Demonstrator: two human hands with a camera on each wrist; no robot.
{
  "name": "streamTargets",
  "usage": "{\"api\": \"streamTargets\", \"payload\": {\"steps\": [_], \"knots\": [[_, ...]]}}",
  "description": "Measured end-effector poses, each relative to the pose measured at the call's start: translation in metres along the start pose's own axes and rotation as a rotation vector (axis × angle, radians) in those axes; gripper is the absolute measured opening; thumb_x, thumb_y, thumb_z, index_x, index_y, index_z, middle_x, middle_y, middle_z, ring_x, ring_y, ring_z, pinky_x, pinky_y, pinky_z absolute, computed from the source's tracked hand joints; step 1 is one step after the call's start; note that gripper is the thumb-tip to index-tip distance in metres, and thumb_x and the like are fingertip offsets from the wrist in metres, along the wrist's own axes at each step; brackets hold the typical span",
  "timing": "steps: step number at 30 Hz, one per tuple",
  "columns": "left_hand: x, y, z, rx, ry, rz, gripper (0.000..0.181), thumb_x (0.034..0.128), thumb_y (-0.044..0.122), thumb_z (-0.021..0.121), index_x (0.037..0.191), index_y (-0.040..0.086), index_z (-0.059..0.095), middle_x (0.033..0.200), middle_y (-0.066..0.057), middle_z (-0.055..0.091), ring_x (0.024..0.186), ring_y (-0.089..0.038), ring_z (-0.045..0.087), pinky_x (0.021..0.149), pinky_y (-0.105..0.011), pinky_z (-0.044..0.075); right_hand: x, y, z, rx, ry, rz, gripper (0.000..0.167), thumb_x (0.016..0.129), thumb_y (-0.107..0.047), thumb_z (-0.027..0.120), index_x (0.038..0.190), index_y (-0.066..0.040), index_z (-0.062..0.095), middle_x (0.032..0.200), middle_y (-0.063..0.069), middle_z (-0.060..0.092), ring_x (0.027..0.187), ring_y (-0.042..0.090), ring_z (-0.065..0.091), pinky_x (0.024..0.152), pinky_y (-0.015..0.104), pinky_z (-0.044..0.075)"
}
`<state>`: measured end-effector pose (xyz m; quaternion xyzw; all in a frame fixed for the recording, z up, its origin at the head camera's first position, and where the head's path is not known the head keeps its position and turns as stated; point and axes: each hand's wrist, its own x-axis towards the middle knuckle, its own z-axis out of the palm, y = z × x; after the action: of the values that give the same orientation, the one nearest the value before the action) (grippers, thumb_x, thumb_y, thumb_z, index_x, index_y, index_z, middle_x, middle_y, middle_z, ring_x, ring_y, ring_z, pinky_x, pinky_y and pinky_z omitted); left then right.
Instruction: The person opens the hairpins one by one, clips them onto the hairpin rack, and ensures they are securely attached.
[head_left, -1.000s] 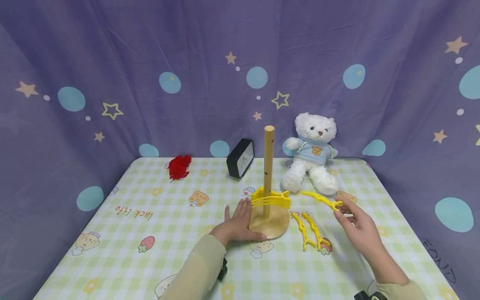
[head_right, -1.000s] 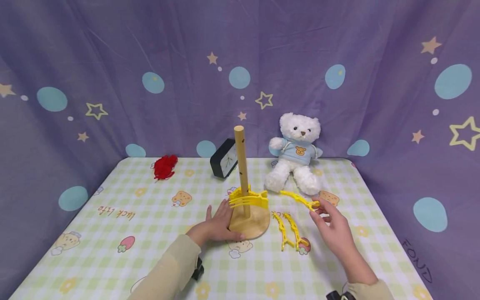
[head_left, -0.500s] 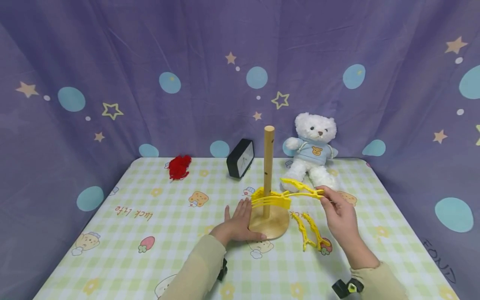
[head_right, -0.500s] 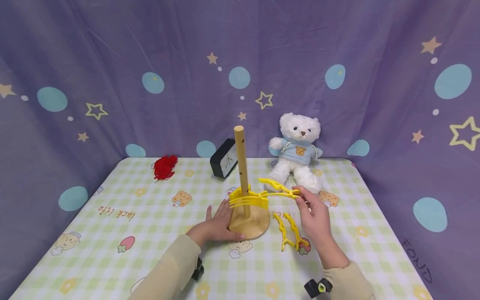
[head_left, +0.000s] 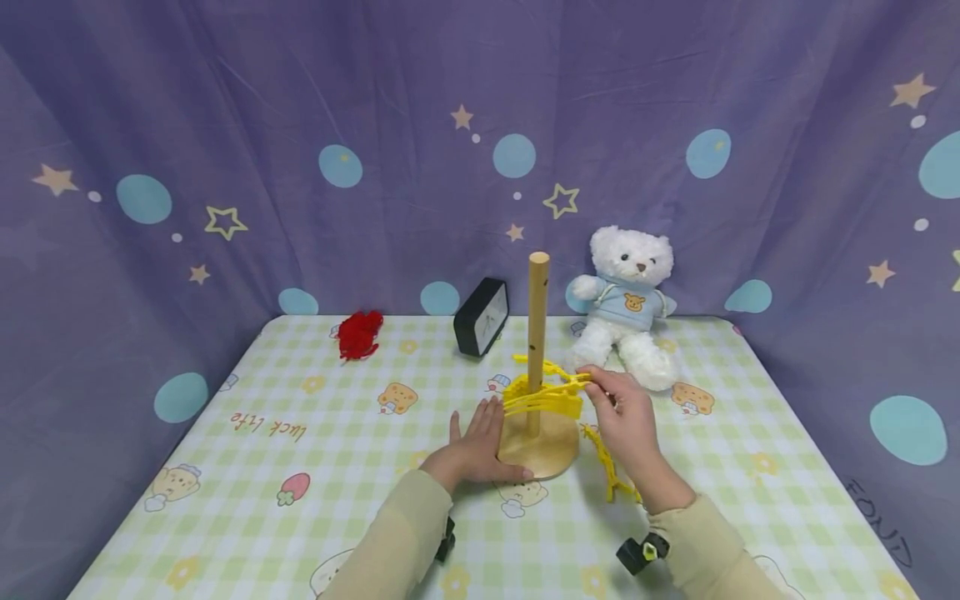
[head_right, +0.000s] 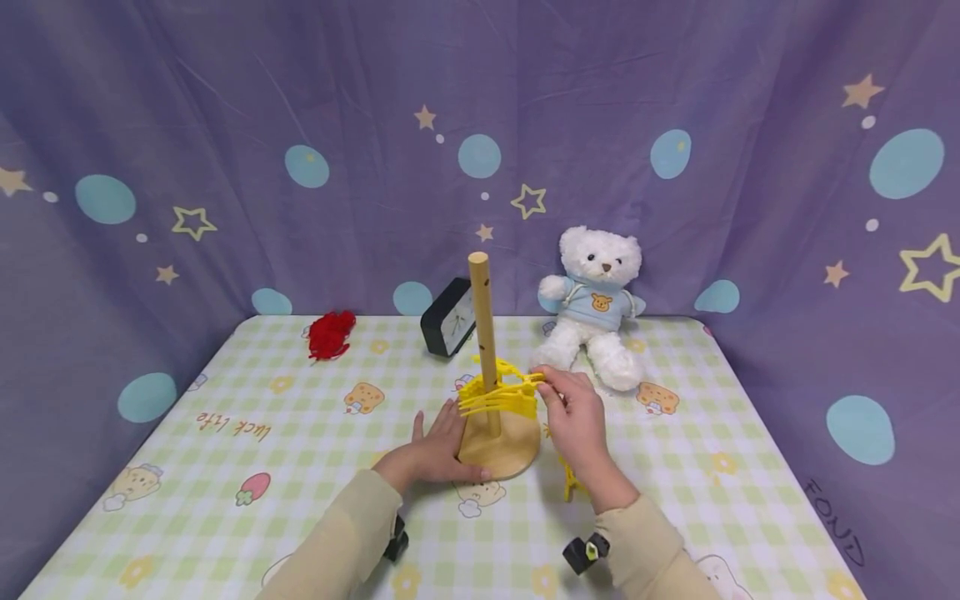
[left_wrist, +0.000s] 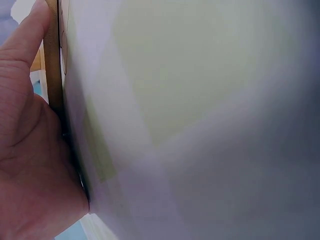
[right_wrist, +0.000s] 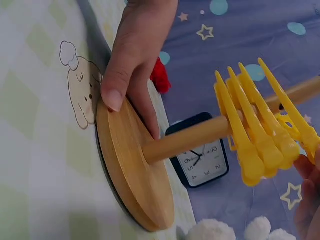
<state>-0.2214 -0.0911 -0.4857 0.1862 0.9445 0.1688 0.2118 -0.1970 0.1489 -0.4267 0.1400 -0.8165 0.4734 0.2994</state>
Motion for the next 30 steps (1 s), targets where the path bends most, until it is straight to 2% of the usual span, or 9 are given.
{"api": "streamTargets", "payload": {"steps": [4, 7, 10, 14, 18, 22, 27, 30], "knots": [[0.0, 0.001, 0.0, 0.003, 0.004, 0.01, 0.127, 0.0736, 0.08, 0.059, 0.157, 0.007, -0.004, 0.162, -0.006, -0.014, 0.148, -0.021, -0.016, 0.11, -0.059, -0.017, 0.0, -0.002, 0.007, -0.039, -0.033, -0.014, 0.017, 0.09, -0.006, 0.068, 0.105, -0.006, 0.075, 0.104, 0.008, 0.073, 0.075, 0.013, 0.049, 0.058, 0.023, 0.039], [0.003, -0.002, 0.004, 0.005, 0.008, 0.009, 0.128, 0.0723, 0.081, 0.059, 0.157, 0.008, -0.003, 0.162, -0.006, -0.015, 0.147, -0.02, -0.017, 0.109, -0.059, -0.018, -0.003, -0.004, 0.009, -0.039, -0.081, 0.01, 0.02, 0.091, -0.007, 0.066, 0.11, -0.007, 0.074, 0.114, 0.008, 0.071, 0.082, 0.014, 0.051, 0.057, 0.023, 0.041], [0.006, -0.004, 0.007, 0.006, 0.007, 0.003, 0.129, 0.0709, 0.083, 0.057, 0.157, 0.009, -0.004, 0.162, -0.004, -0.017, 0.147, -0.02, -0.019, 0.109, -0.058, -0.019, -0.006, -0.005, 0.008, -0.015, -0.135, 0.027, 0.026, 0.095, -0.006, 0.063, 0.12, -0.005, 0.069, 0.119, 0.01, 0.067, 0.086, 0.017, 0.053, 0.059, 0.023, 0.043], [0.007, -0.005, 0.007, -0.001, 0.012, 0.003, 0.13, 0.0708, 0.083, 0.058, 0.156, 0.01, -0.007, 0.161, -0.004, -0.017, 0.147, -0.02, -0.019, 0.109, -0.058, -0.019, -0.007, -0.005, 0.002, 0.025, -0.229, 0.042, 0.039, 0.098, -0.008, 0.057, 0.137, -0.004, 0.055, 0.131, 0.015, 0.06, 0.092, 0.021, 0.057, 0.067, 0.027, 0.049], [0.007, -0.006, 0.007, -0.011, 0.011, 0.009, 0.129, 0.0716, 0.082, 0.059, 0.156, 0.01, -0.008, 0.161, -0.004, -0.018, 0.146, -0.019, -0.019, 0.109, -0.057, -0.02, -0.008, -0.004, -0.007, 0.053, -0.295, 0.13, 0.047, 0.101, -0.018, 0.055, 0.146, -0.01, 0.045, 0.142, 0.012, 0.051, 0.099, 0.022, 0.059, 0.075, 0.029, 0.051], [0.006, -0.006, 0.007, -0.017, 0.003, 0.009, 0.129, 0.0719, 0.082, 0.058, 0.156, 0.011, -0.009, 0.161, -0.003, -0.019, 0.146, -0.019, -0.02, 0.109, -0.056, -0.021, -0.013, -0.001, -0.017, 0.058, -0.303, 0.247, 0.043, 0.102, -0.027, 0.053, 0.143, -0.015, 0.049, 0.141, 0.009, 0.051, 0.098, 0.022, 0.06, 0.073, 0.029, 0.051], [0.003, -0.003, 0.005, -0.034, 0.011, 0.01, 0.128, 0.0725, 0.08, 0.06, 0.156, 0.01, -0.007, 0.161, -0.004, -0.017, 0.147, -0.019, -0.018, 0.109, -0.056, -0.021, -0.023, 0.008, -0.029, 0.001, -0.342, 0.318, 0.041, 0.102, -0.029, 0.054, 0.141, -0.016, 0.053, 0.139, 0.009, 0.053, 0.097, 0.024, 0.061, 0.072, 0.031, 0.052], [0.001, -0.001, 0.002, -0.021, 0.004, 0.004, 0.128, 0.0727, 0.081, 0.059, 0.156, 0.01, -0.008, 0.161, -0.003, -0.017, 0.146, -0.018, -0.019, 0.109, -0.056, -0.02, -0.03, 0.016, -0.036, -0.068, -0.37, 0.352, 0.04, 0.099, -0.029, 0.058, 0.137, -0.016, 0.055, 0.136, 0.009, 0.055, 0.096, 0.022, 0.061, 0.072, 0.033, 0.052]]}}
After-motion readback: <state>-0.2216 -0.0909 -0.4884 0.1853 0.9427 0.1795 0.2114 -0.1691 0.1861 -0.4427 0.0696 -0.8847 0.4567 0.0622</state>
